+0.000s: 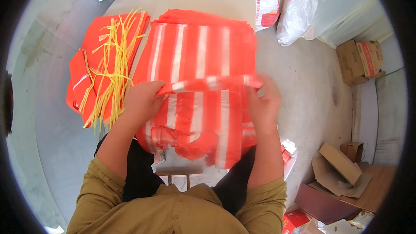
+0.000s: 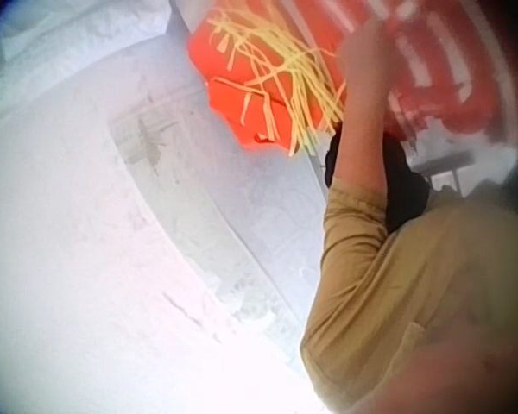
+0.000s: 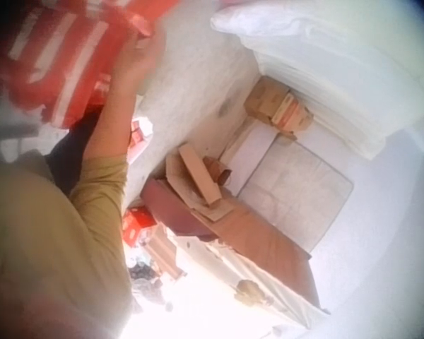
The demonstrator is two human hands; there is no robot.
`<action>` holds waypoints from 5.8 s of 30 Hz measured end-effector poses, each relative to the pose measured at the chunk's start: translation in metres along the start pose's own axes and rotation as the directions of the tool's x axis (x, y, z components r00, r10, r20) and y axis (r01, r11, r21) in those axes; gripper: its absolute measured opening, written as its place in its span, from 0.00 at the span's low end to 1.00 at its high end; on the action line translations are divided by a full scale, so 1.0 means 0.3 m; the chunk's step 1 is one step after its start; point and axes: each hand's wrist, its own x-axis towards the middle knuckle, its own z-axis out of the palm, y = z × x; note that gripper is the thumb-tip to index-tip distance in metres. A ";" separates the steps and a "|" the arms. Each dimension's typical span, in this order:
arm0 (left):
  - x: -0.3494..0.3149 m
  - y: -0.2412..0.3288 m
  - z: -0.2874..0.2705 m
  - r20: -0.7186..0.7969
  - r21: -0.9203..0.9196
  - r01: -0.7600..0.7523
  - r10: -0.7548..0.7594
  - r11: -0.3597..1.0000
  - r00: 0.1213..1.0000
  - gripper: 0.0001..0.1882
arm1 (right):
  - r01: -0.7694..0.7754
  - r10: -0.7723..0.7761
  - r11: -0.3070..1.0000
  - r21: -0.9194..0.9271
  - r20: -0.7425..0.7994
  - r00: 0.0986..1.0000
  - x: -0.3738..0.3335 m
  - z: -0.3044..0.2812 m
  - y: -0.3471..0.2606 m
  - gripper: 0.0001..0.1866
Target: The person folds red and white striped plastic sheets and ties them with yellow rubber bands. They repeatedly pick up sheets, fold them, secure them with a rubber band, and place the finished bundles into a white sack on the floor.
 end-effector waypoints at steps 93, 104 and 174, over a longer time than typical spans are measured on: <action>-0.127 0.133 0.033 0.151 -0.539 -0.231 0.362 0.810 0.920 0.14 | -0.293 0.194 0.933 0.208 0.395 0.898 -0.043 0.364 -0.219 0.59; -0.076 -0.234 -0.060 -0.032 -0.168 0.426 -0.437 0.889 0.899 0.16 | -0.412 0.270 0.851 0.325 0.402 0.875 -0.041 0.348 -0.167 0.58; -0.065 0.259 0.163 -0.020 -0.478 -0.212 0.230 0.852 0.973 0.21 | -0.553 0.144 0.584 0.594 0.595 0.791 -0.059 0.058 -0.079 0.18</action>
